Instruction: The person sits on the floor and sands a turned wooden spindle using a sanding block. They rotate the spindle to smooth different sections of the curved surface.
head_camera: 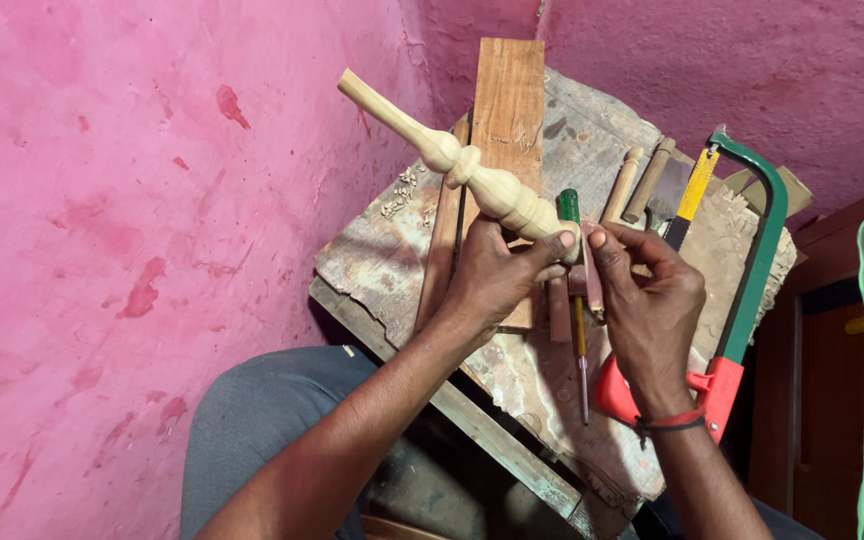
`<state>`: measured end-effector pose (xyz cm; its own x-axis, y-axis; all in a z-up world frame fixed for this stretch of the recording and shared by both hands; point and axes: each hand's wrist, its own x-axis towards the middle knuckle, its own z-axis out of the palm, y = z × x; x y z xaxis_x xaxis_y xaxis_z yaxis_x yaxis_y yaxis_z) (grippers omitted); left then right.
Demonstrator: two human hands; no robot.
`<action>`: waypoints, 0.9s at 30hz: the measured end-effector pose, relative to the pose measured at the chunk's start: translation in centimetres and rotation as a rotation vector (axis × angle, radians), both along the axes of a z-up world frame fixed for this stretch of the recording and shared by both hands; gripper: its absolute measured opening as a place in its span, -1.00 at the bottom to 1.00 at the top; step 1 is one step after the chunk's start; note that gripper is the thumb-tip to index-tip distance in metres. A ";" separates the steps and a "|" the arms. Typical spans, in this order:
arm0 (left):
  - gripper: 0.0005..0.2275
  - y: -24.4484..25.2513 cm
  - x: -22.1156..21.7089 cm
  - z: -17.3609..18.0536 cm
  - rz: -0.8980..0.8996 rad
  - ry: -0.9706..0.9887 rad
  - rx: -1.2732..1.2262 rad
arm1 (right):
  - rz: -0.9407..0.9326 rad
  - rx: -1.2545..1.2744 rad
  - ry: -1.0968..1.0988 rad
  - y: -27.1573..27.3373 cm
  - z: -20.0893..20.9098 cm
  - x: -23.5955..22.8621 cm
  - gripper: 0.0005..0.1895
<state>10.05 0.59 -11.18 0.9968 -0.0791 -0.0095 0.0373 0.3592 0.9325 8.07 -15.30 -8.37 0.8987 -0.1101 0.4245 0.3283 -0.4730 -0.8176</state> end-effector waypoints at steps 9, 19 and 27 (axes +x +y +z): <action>-0.64 0.1 -0.2 0.4 0.006 -0.020 0.064 | -0.017 -0.006 0.055 -0.1 -0.2 -0.1 -0.72; -0.63 0.0 0.1 -0.3 0.015 -0.049 0.114 | -0.015 0.043 0.111 0.2 0.3 -0.1 -0.76; -0.66 0.1 0.1 -0.6 0.023 -0.139 0.139 | 0.016 0.080 0.114 0.1 -0.3 -0.1 -0.75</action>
<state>10.14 0.73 -11.79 0.9908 -0.0642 0.1194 -0.1021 0.2260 0.9688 7.95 -15.21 -8.63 0.9426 -0.1249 0.3096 0.2376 -0.4004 -0.8850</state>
